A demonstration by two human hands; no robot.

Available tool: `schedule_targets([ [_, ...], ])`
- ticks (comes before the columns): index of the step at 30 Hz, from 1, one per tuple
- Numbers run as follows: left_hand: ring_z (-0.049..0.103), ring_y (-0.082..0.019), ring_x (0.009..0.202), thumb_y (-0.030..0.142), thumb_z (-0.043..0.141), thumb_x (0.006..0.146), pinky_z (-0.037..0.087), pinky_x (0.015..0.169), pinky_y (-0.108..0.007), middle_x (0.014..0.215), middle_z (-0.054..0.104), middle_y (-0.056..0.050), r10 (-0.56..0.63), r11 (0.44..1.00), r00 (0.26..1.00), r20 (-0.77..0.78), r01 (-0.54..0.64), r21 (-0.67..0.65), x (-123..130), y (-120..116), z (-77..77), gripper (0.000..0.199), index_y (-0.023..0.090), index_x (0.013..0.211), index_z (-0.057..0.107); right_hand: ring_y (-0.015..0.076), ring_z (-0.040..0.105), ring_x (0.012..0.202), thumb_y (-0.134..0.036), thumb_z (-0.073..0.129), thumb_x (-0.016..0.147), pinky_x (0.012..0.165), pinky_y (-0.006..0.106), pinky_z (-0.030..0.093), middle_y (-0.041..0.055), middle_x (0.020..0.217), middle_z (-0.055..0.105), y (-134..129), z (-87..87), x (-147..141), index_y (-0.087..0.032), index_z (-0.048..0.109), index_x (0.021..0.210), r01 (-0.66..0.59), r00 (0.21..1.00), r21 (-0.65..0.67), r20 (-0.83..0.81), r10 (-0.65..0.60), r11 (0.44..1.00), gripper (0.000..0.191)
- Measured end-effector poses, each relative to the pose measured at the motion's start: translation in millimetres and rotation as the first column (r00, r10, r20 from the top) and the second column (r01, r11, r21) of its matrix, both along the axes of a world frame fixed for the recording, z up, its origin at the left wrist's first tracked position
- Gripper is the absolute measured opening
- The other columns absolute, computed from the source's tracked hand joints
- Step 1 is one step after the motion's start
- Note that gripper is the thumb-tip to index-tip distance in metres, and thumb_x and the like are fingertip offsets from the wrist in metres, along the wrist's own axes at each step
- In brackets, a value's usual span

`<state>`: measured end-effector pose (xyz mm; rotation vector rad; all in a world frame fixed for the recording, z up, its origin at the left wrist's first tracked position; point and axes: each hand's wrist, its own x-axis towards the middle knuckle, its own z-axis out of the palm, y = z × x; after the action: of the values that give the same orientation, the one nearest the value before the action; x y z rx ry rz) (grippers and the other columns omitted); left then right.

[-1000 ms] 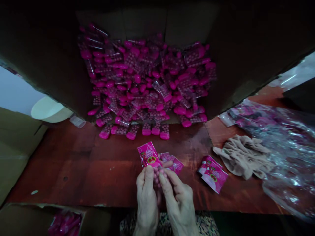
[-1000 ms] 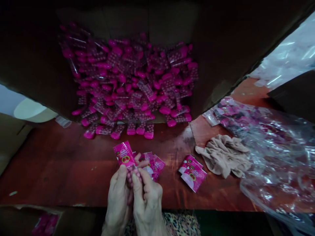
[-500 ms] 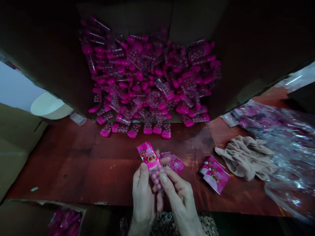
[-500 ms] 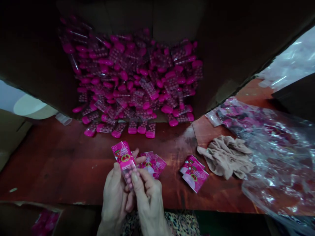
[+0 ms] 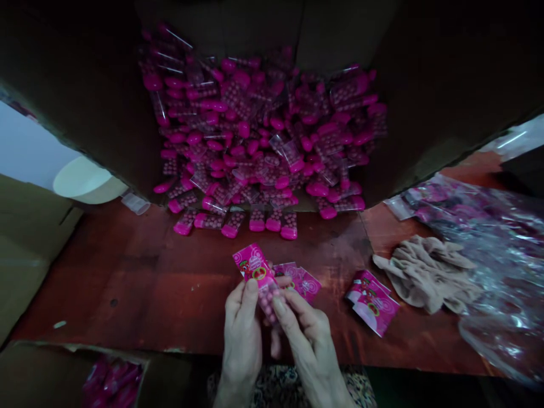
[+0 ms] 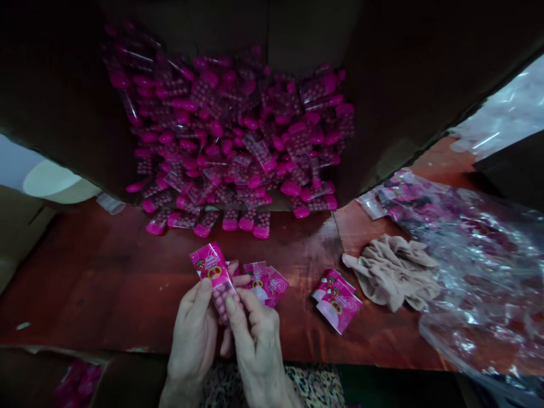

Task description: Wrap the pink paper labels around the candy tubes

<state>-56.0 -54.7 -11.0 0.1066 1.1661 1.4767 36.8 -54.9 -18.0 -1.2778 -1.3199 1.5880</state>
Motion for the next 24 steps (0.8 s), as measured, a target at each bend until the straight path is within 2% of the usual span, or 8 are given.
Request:
schedule_targets([
  [3,0.066,-0.020,0.071,0.039,0.054,0.082,0.053,0.064,-0.029,0.080,0.073,-0.012,0.023,1.000,0.999,0.031,-0.023,-0.021,11,-4,0.0,0.034,0.012,0.093,0.069,0.0163,0.064,0.058,-0.033,0.047,0.088,0.053,0.023,0.048,0.0058,0.068,0.067,-11,-6.5,1,-0.013,0.063,0.099,0.058,0.975,0.186,0.199,-0.095,0.981,0.028],
  [5,0.066,-0.018,0.066,0.041,0.054,0.081,0.052,0.062,-0.027,0.079,0.073,-0.013,0.025,1.000,0.998,0.054,-0.024,-0.016,16,-7,-0.9,0.035,0.011,0.091,0.070,0.0193,0.067,0.069,-0.032,0.048,0.087,0.059,0.024,0.050,0.0100,0.083,0.071,-15,-9.6,2,-0.013,0.063,0.103,0.070,0.962,0.237,0.241,-0.129,0.969,0.029],
  [10,0.061,-0.012,0.051,0.039,0.052,0.083,0.050,0.053,-0.023,0.084,0.073,-0.012,0.000,0.999,0.999,0.055,0.002,-0.034,11,-13,-6.1,0.034,0.014,0.097,0.070,0.0140,0.062,0.055,-0.033,0.047,0.088,0.053,0.021,0.049,0.0039,0.064,0.066,-4,-4.8,-2,-0.013,0.065,0.090,0.049,0.996,0.066,0.069,-0.054,0.997,0.027],
  [13,0.065,-0.017,0.065,0.043,0.051,0.083,0.052,0.059,-0.026,0.090,0.072,-0.014,-0.023,1.000,0.995,0.099,0.021,0.023,1,-12,-6.3,0.039,0.013,0.101,0.068,0.0124,0.059,0.053,-0.036,0.049,0.086,0.050,0.020,0.048,0.0025,0.061,0.063,4,1.1,-4,-0.013,0.066,0.086,0.018,1.000,0.021,-0.012,-0.017,1.000,0.028],
  [16,0.066,-0.022,0.077,0.046,0.052,0.081,0.054,0.063,-0.030,0.092,0.071,-0.016,-0.019,0.998,0.994,0.112,0.011,0.068,-4,-8,-1.9,0.043,0.012,0.102,0.067,0.0088,0.052,0.042,-0.035,0.049,0.087,0.043,0.018,0.044,-0.0002,0.057,0.059,3,2.1,-5,-0.013,0.064,0.090,-0.039,0.999,0.046,0.024,0.037,0.998,0.028],
  [19,0.067,-0.022,0.075,0.039,0.054,0.081,0.054,0.060,-0.029,0.090,0.072,-0.016,-0.008,1.000,0.997,0.083,0.006,0.025,0,-5,2.5,0.037,0.011,0.102,0.067,0.0086,0.052,0.039,-0.032,0.046,0.089,0.042,0.018,0.043,-0.0007,0.055,0.059,-3,-1.5,-5,-0.013,0.063,0.094,-0.058,0.993,0.133,0.106,0.044,0.989,0.026],
  [22,0.066,-0.020,0.073,0.037,0.051,0.083,0.050,0.049,-0.023,0.094,0.071,-0.016,-0.035,0.999,0.995,0.088,0.033,0.030,6,-7,1.5,0.037,0.012,0.106,0.066,0.0116,0.060,0.048,-0.028,0.044,0.089,0.048,0.019,0.047,0.0041,0.065,0.064,-10,-4.6,-4,-0.012,0.061,0.098,-0.024,0.982,0.278,0.184,-0.029,0.960,0.025],
  [24,0.066,-0.020,0.072,0.038,0.049,0.084,0.043,0.038,-0.018,0.099,0.070,-0.017,-0.078,0.996,0.992,0.100,0.074,0.041,7,-11,-2.2,0.039,0.012,0.108,0.065,0.0107,0.058,0.044,-0.026,0.043,0.089,0.046,0.018,0.046,0.0025,0.061,0.062,-12,-4.5,-4,-0.011,0.060,0.101,-0.030,0.982,0.301,0.187,-0.028,0.953,0.026],
])
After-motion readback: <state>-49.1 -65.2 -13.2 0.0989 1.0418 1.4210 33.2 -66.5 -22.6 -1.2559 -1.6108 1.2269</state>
